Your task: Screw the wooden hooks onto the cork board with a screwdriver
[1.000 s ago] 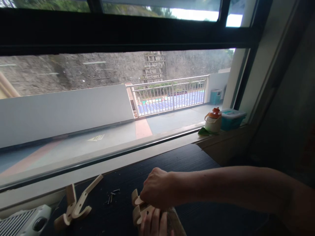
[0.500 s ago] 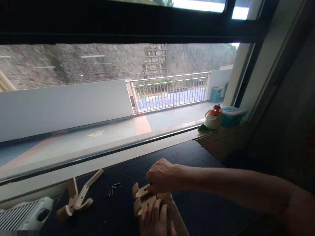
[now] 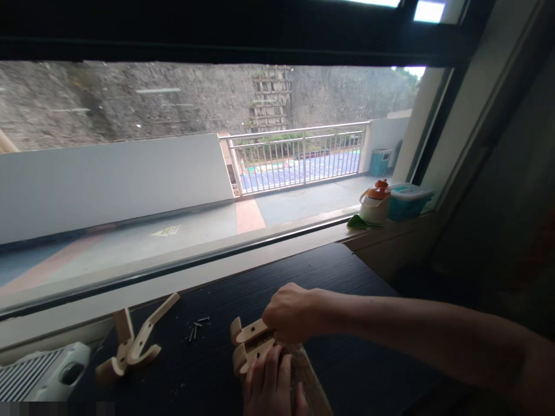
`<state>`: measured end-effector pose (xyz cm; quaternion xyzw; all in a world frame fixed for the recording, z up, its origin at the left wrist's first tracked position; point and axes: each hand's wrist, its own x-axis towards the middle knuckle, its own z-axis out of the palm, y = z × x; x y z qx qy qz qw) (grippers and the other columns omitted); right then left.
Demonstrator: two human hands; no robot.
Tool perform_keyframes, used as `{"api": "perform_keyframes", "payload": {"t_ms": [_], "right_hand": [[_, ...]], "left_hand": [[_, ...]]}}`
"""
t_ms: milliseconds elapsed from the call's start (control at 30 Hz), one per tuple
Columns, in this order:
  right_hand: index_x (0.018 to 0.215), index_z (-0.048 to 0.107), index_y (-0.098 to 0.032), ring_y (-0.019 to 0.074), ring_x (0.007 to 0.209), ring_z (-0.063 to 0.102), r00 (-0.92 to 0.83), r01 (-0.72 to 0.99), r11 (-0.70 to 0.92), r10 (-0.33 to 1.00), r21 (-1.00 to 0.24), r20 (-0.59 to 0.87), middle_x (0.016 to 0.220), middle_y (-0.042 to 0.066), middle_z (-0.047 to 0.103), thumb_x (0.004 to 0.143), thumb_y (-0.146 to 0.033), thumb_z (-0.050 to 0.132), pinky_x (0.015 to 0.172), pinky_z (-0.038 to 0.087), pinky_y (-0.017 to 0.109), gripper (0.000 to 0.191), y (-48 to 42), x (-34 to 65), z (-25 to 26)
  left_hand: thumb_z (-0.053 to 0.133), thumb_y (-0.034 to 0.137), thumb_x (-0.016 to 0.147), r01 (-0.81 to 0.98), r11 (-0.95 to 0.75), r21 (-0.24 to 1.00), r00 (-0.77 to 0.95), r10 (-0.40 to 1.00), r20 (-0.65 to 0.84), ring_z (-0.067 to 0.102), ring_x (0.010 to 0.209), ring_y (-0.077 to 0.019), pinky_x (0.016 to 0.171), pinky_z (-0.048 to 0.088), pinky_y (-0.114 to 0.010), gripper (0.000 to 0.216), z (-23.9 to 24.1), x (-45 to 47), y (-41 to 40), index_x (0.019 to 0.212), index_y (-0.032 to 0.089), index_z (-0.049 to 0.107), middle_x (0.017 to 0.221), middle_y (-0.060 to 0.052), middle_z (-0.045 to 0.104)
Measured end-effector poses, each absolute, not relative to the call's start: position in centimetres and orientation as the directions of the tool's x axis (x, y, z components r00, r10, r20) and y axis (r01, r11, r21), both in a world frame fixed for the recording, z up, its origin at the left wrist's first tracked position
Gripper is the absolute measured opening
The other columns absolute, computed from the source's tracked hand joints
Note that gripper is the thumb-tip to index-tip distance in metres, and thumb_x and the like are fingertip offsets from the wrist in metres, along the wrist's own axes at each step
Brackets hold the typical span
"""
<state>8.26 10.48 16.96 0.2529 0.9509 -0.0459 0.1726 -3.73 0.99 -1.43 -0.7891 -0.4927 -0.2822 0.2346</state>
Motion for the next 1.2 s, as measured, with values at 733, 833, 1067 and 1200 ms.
{"api": "perform_keyframes", "payload": {"t_ms": [733,833,1067,1200], "right_hand": [[0.082,0.067,-0.014,0.0213,0.074,0.067,-0.838,0.484,0.875,0.474,0.035,-0.269,0.078,0.009,0.07,0.083,-0.018,0.047,0.049,0.042,0.026,0.02,9.7,7.0,17.7],[0.081,0.067,-0.015,0.0214,0.074,0.067,-0.806,0.531,0.847,0.518,0.038,-0.287,0.079,0.01,0.07,0.083,-0.02,0.047,0.051,0.044,0.027,0.021,9.7,6.7,18.1],[0.08,0.065,-0.017,0.0186,0.075,0.066,-0.882,0.346,0.936,0.348,0.067,-0.318,0.077,0.006,0.069,0.075,-0.013,0.053,0.053,0.042,0.025,0.014,9.9,7.2,18.4],[0.081,0.064,-0.016,0.0169,0.073,0.065,-0.901,0.282,0.958,0.282,0.049,-0.33,0.074,0.006,0.069,0.077,-0.008,0.049,0.05,0.039,0.024,0.018,9.9,7.3,18.0]], "left_hand": [[0.057,0.028,0.074,0.912,-0.401,-0.087,0.353,0.657,0.666,0.06,0.1,-0.0245,0.084,0.047,-0.041,0.033,-1.2,-3.7,0.7,0.106,0.021,0.061,0.111,-0.006,0.066],[0.055,0.025,0.075,0.914,-0.389,-0.12,0.364,0.651,0.666,0.06,0.102,-0.0244,0.086,0.046,-0.041,0.037,-1.1,-3.7,0.7,0.111,0.018,0.059,0.11,-0.007,0.066],[0.056,0.027,0.075,0.903,-0.408,-0.137,0.393,0.652,0.648,0.06,0.101,-0.0242,0.087,0.045,-0.042,0.033,-1.1,-3.7,0.6,0.106,0.02,0.061,0.11,-0.005,0.066],[0.054,0.025,0.075,0.911,-0.38,-0.161,0.384,0.636,0.67,0.061,0.099,-0.0255,0.087,0.045,-0.045,0.035,-1.6,-3.6,0.6,0.108,0.018,0.06,0.105,-0.007,0.068]]}}
